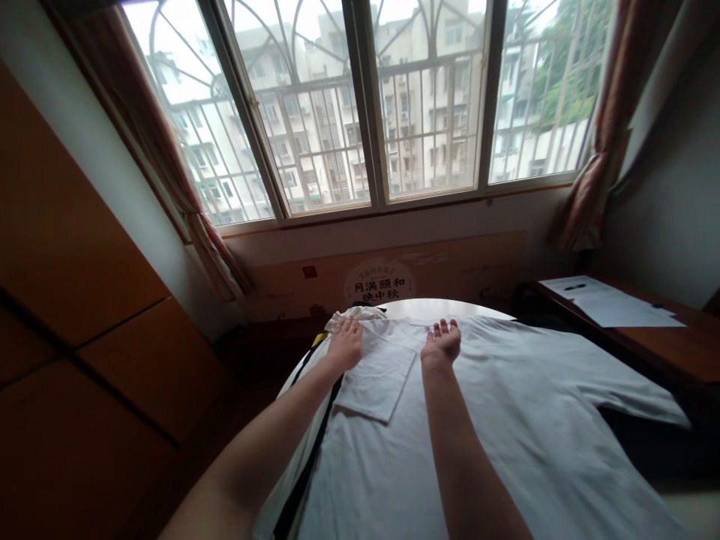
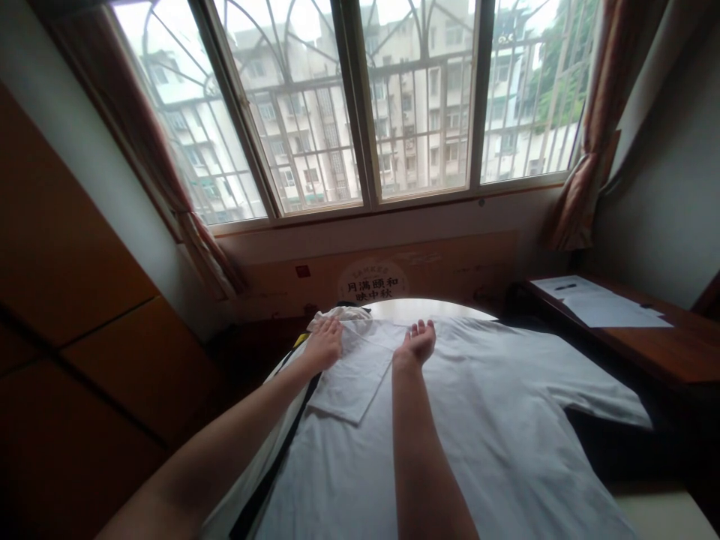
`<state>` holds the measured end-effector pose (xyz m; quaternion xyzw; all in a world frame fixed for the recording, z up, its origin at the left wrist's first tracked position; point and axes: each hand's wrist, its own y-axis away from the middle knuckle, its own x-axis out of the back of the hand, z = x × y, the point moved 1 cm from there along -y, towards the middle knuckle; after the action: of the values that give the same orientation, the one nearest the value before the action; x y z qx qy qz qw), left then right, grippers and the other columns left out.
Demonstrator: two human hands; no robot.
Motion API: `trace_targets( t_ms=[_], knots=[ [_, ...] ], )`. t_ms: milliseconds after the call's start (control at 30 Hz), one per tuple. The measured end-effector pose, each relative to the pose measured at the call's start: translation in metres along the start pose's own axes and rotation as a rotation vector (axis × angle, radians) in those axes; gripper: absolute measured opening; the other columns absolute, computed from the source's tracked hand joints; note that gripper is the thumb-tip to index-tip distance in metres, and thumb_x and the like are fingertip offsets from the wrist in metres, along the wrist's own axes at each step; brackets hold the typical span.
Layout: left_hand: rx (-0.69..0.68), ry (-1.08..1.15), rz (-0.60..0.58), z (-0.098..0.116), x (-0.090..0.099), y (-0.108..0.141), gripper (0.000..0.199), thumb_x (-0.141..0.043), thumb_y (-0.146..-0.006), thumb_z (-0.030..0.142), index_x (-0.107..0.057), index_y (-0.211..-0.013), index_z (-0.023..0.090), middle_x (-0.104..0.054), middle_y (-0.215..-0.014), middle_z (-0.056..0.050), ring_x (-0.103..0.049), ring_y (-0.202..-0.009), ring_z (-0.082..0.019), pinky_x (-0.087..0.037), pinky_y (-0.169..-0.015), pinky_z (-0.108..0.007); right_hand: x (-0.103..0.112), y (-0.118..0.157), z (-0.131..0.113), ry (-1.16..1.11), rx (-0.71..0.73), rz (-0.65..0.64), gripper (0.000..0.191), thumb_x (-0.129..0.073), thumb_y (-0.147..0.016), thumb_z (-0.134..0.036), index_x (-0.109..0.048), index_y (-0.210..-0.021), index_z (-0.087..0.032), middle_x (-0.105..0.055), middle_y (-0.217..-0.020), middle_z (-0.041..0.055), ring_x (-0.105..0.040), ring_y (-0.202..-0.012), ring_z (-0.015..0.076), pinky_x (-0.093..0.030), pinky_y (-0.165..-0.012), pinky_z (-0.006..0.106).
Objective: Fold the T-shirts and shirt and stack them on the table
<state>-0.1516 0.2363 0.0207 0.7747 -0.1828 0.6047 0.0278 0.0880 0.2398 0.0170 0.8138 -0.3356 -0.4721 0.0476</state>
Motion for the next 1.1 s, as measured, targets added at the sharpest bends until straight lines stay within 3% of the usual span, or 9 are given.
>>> trace_targets(
  t_ms=[133,233,467,600,767,867,967,1033,1100],
  knots=[
    [-0.018,0.150,-0.021,0.045,-0.009,0.002,0.064,-0.037,-0.095,0.033,-0.034,-0.153,0.007,-0.025,-0.163,-0.018,-0.016,-0.153,-0.030,-0.011,-0.123,-0.048,0.001,0.002,-0.005,0.023,0.020,-0.024,0.053,-0.039,-0.081,-0.044,-0.046,-0.132,-0.030,-0.056,-0.137,0.0078,-0.060,-0.118,0.0187,-0.049,-0.099,0.041],
    [0.047,0.214,-0.098,0.060,-0.021,0.006,0.074,-0.036,-0.095,0.052,-0.033,-0.152,0.004,-0.025,-0.162,-0.020,-0.017,-0.152,-0.032,-0.012,-0.123,-0.048,-0.001,0.004,-0.010,0.023,0.025,-0.036,0.054,-0.038,-0.081,-0.045,-0.044,-0.133,-0.031,-0.056,-0.137,0.0074,-0.060,-0.118,0.0191,-0.050,-0.100,0.041],
    [0.097,0.237,-0.117,0.052,-0.033,0.006,0.080,-0.031,-0.094,0.062,-0.033,-0.153,0.008,-0.025,-0.163,-0.020,-0.018,-0.152,-0.033,-0.013,-0.122,-0.049,-0.020,0.030,-0.047,-0.060,0.011,-0.119,0.052,-0.033,-0.086,-0.042,-0.043,-0.135,-0.032,-0.053,-0.144,0.0064,-0.060,-0.121,0.0165,-0.049,-0.102,0.039],
    [0.097,0.232,-0.106,0.052,-0.032,0.007,0.078,-0.029,-0.096,0.060,-0.033,-0.153,0.008,-0.025,-0.163,-0.020,-0.018,-0.152,-0.033,-0.013,-0.122,-0.050,-0.032,0.072,-0.084,-0.199,0.115,-0.318,0.049,-0.041,-0.087,-0.043,-0.046,-0.134,-0.033,-0.053,-0.145,0.0033,-0.059,-0.123,0.0163,-0.050,-0.101,0.037],
    [0.087,0.223,-0.075,0.054,-0.029,0.006,0.076,-0.031,-0.096,0.058,-0.035,-0.152,0.007,-0.027,-0.162,-0.020,-0.020,-0.151,-0.032,-0.011,-0.122,-0.049,-0.044,0.113,-0.124,-0.172,0.332,-0.562,0.041,-0.050,-0.086,-0.034,-0.056,-0.127,-0.032,-0.067,-0.125,-0.0004,-0.064,-0.115,0.0147,-0.048,-0.102,0.038],
    [0.084,0.222,-0.058,0.055,-0.025,0.006,0.072,-0.033,-0.096,0.055,-0.038,-0.151,0.010,-0.030,-0.161,-0.020,-0.022,-0.151,-0.033,-0.011,-0.121,-0.051,-0.048,0.095,-0.157,-0.113,0.393,-0.677,0.029,-0.056,-0.082,-0.027,-0.065,-0.109,-0.024,-0.073,-0.101,0.0004,-0.070,-0.100,0.0154,-0.051,-0.098,0.038],
    [0.068,0.216,-0.047,0.056,-0.019,0.006,0.066,-0.036,-0.095,0.051,-0.043,-0.149,0.014,-0.034,-0.160,-0.018,-0.025,-0.149,-0.034,-0.013,-0.120,-0.054,-0.032,0.041,-0.209,-0.006,0.502,-0.639,0.018,-0.059,-0.078,-0.022,-0.066,-0.095,-0.019,-0.072,-0.080,-0.0003,-0.071,-0.082,0.0149,-0.056,-0.089,0.036],
    [0.041,0.214,-0.032,0.058,-0.015,0.006,0.061,-0.037,-0.095,0.048,-0.045,-0.148,0.017,-0.035,-0.160,-0.015,-0.024,-0.150,-0.034,-0.015,-0.120,-0.054,-0.005,-0.003,-0.248,0.236,0.558,-0.530,0.020,-0.058,-0.079,-0.023,-0.067,-0.096,-0.018,-0.071,-0.078,0.0005,-0.070,-0.078,0.0149,-0.058,-0.081,0.033],
    [0.001,0.215,-0.014,0.061,-0.008,0.004,0.057,-0.038,-0.096,0.043,-0.047,-0.146,0.019,-0.034,-0.160,-0.014,-0.022,-0.150,-0.032,-0.015,-0.120,-0.053,0.032,-0.042,-0.284,0.752,0.615,-0.373,0.029,-0.053,-0.084,-0.023,-0.067,-0.109,-0.018,-0.072,-0.086,0.0035,-0.070,-0.078,0.0144,-0.058,-0.075,0.029]
  ],
)
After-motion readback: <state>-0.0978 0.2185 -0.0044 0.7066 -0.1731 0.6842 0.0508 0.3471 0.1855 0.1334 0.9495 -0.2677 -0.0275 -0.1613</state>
